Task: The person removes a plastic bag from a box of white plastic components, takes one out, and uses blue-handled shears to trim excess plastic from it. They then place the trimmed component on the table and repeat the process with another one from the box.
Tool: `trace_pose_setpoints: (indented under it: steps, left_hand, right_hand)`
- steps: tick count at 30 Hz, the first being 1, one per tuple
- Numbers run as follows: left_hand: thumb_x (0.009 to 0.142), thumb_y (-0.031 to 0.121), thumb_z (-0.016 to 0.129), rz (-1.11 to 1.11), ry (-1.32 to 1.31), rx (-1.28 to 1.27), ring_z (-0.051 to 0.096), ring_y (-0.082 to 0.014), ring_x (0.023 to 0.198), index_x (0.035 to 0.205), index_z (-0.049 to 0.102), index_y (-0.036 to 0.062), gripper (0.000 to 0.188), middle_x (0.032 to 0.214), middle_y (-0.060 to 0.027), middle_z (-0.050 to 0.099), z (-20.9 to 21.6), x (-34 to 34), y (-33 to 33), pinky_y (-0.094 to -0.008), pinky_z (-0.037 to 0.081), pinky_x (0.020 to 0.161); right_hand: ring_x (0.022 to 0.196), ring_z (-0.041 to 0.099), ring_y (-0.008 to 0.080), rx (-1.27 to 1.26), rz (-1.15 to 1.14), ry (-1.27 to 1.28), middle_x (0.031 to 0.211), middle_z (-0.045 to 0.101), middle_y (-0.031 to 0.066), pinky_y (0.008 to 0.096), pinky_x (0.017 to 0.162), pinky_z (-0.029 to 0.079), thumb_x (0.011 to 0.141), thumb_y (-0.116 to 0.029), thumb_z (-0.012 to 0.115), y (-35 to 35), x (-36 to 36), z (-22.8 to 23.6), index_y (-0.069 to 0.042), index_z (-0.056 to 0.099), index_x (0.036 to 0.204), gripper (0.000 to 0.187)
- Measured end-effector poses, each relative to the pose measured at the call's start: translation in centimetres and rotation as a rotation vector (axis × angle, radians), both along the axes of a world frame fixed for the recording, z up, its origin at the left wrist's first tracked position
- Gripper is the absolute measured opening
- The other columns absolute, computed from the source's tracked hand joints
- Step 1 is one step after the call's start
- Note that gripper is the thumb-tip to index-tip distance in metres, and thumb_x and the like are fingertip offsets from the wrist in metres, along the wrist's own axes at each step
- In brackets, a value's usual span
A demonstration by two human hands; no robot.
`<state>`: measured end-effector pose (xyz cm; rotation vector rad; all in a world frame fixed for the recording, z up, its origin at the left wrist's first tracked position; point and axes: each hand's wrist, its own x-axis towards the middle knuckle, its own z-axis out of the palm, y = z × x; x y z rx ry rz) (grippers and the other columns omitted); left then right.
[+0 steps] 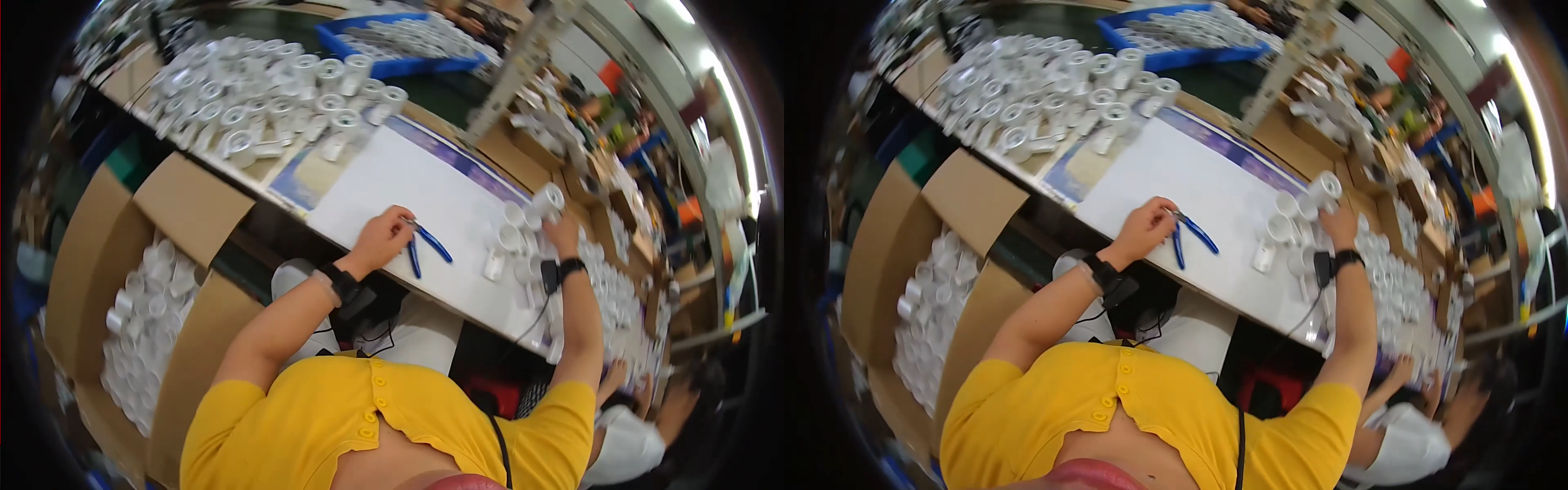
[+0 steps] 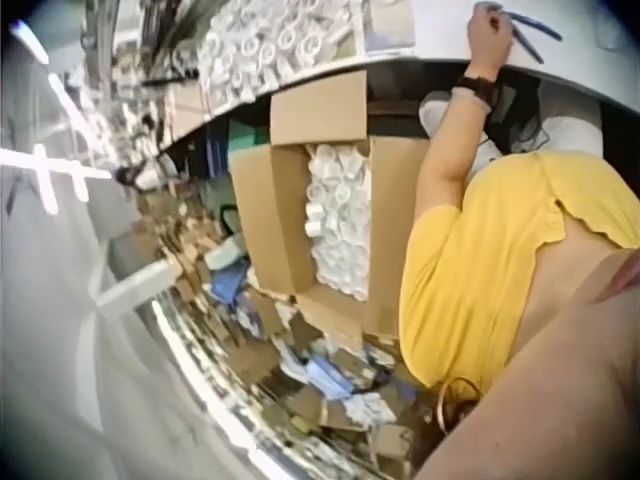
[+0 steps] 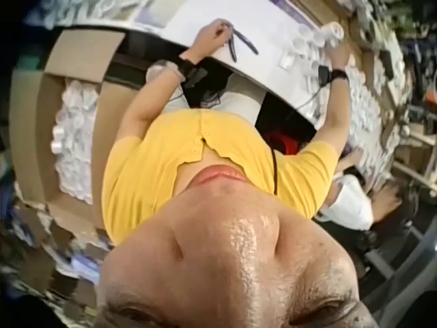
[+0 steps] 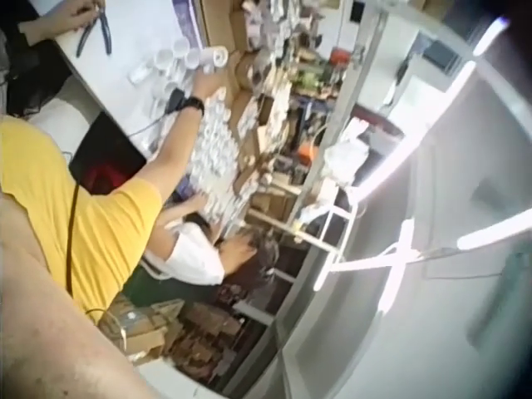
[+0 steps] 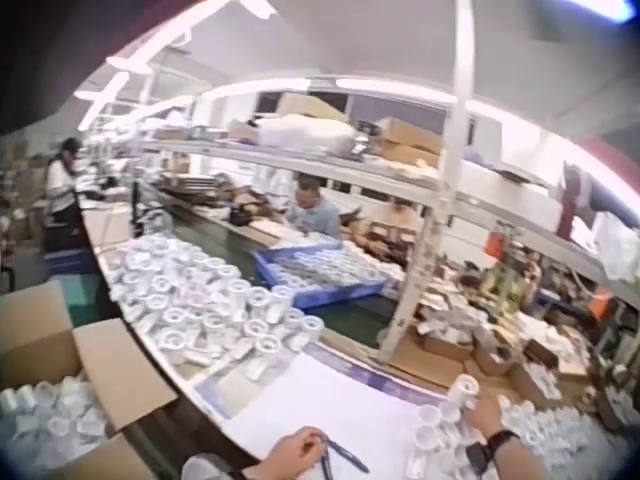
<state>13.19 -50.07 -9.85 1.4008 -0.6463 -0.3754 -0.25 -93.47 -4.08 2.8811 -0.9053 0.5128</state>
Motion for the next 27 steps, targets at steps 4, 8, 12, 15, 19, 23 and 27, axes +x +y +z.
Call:
trace_pose_setpoints:
  steps: [4,8,12,15,19,23,27]
  left_hand:
    - [0.086,0.012,0.056,-0.015,-0.119,0.019,0.053,-0.0072,0.062,0.104,0.051,0.0028,0.021,0.072,-0.0022,0.058,-0.1,0.0,0.6,-0.0220,0.044,0.055]
    - [0.085,0.012,0.056,-0.001,-0.141,0.026,0.053,-0.0083,0.062,0.102,0.052,0.0029,0.020,0.072,-0.0016,0.058,-0.3,-0.1,1.1,-0.0225,0.044,0.057]
    - [0.085,0.014,0.057,0.003,-0.176,0.041,0.054,-0.0118,0.063,0.100,0.052,0.0031,0.019,0.070,-0.0030,0.058,-0.2,-0.5,0.7,-0.0252,0.044,0.059]
    - [0.083,0.016,0.059,0.020,-0.188,0.019,0.055,-0.0180,0.062,0.097,0.051,0.0029,0.021,0.067,-0.0064,0.058,0.0,-0.2,0.9,-0.0296,0.044,0.059]
    - [0.083,0.018,0.058,-0.021,0.016,0.000,0.056,-0.0228,0.063,0.098,0.052,0.0049,0.021,0.070,-0.0072,0.059,0.6,1.3,2.0,-0.0328,0.044,0.059]
    - [0.081,0.016,0.056,0.163,-0.343,0.181,0.058,-0.0280,0.067,0.096,0.054,0.0072,0.018,0.074,-0.0088,0.061,2.4,3.6,5.1,-0.0376,0.045,0.060]
    - [0.079,0.014,0.054,0.253,-0.420,0.377,0.059,-0.0320,0.072,0.094,0.056,0.0084,0.016,0.078,-0.0103,0.062,1.5,6.9,8.3,-0.0416,0.046,0.062]
  right_hand:
    - [0.092,0.060,0.0372,-0.103,0.096,-0.064,0.096,0.063,0.0219,0.0433,0.082,0.046,0.062,-0.030,0.074,-0.3,0.0,-0.9,-0.002,0.063,0.098,0.047]
    - [0.094,0.056,0.0374,-0.036,0.084,0.032,0.107,0.061,0.0197,0.0455,0.088,0.041,0.064,-0.030,0.076,-0.5,-0.3,-0.4,-0.007,0.059,0.113,0.056]
    - [0.098,0.058,0.0331,0.152,0.222,-0.207,0.106,0.061,0.0179,0.0407,0.087,0.042,0.070,-0.020,0.074,0.2,0.9,1.6,-0.003,0.056,0.114,0.050]
    - [0.101,0.059,0.0295,0.237,0.391,-0.417,0.107,0.061,0.0161,0.0351,0.087,0.043,0.074,-0.013,0.070,3.6,3.1,5.5,0.000,0.054,0.115,0.046]
    - [0.101,0.059,0.0255,0.440,0.645,-0.366,0.105,0.062,0.0142,0.0339,0.087,0.043,0.076,-0.009,0.068,11.2,9.9,11.0,0.000,0.057,0.111,0.038]
    - [0.096,0.061,0.0225,0.332,0.745,-0.174,0.103,0.064,0.0118,0.0334,0.083,0.046,0.075,-0.009,0.069,21.2,18.1,13.0,-0.003,0.058,0.112,0.039]
    - [0.083,0.063,0.0197,0.320,0.970,-0.090,0.093,0.067,0.0090,0.0322,0.075,0.048,0.079,-0.020,0.068,33.7,27.3,13.3,-0.005,0.063,0.105,0.031]
